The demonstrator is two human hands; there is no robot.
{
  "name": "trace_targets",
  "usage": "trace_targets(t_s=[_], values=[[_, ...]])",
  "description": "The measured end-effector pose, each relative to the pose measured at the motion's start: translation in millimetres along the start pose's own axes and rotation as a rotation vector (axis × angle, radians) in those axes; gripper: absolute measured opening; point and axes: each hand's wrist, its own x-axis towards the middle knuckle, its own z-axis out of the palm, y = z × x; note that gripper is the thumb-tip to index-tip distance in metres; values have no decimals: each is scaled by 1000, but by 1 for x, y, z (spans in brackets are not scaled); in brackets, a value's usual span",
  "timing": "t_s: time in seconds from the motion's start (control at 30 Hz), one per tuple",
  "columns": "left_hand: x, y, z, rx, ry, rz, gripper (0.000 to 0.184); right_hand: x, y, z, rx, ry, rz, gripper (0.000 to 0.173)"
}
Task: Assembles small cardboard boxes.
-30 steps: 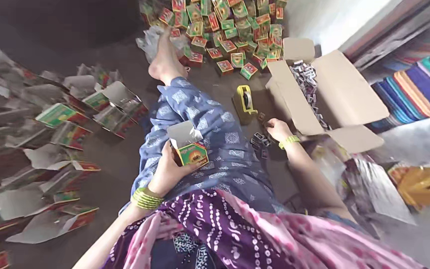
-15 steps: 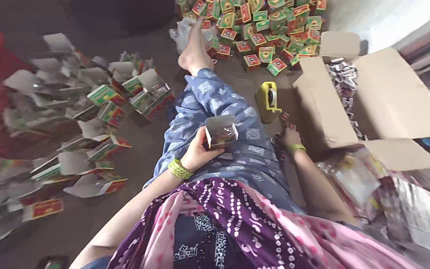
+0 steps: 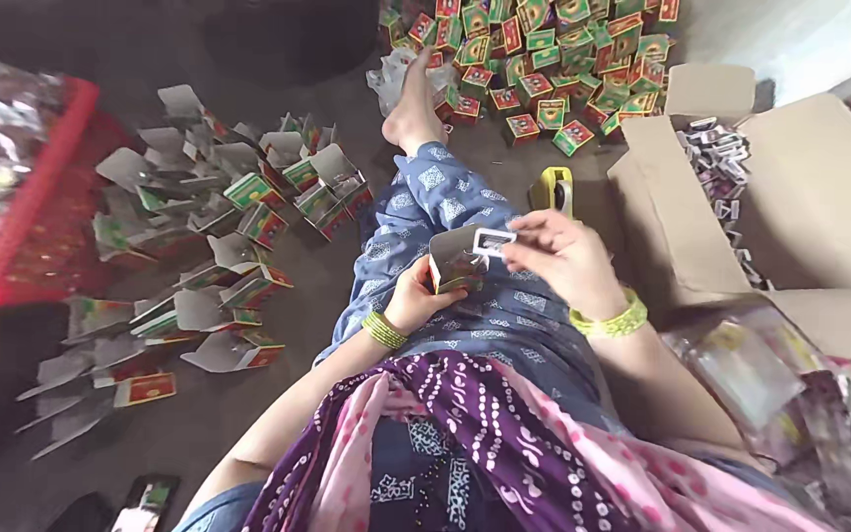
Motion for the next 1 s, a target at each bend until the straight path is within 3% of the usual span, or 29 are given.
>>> trace_targets(t_s=[0.17,0.3,0.4,0.53,0.6,0.7,0.77,0.83,0.93,1.0], values=[[-2,-1,-3,65,10,58,62,-4,7,55,-451,-120,-98,21],[-3,-1,-5,171,4,59,59,-11,15,76,-642,-153,-300,26],[-3,-1,-4,211,23,81,46,-15,18,81,-763,-288,-446,29],[-4,-2,-3,190,13,63,46,-13,13,82,-867,-439,-376,37],[-3,-1,-4,185,7,94,53,-13,14,79,-830,-343,-414,36],[-5,4,-5,64,11,88,76,-15,22,73,-664,29,-549,24],[-7,6,-4,-93,44,64,88,-14,29,65,-575,201,-529,26],[-7,6,-4,-169,64,92,97,-13,43,56,-468,215,-428,44],[-6,4,-4,-162,36,167,110,-11,64,49,-202,48,-249,72],[-8,3,-3,-137,-2,193,108,-9,72,49,-48,-67,-189,78]])
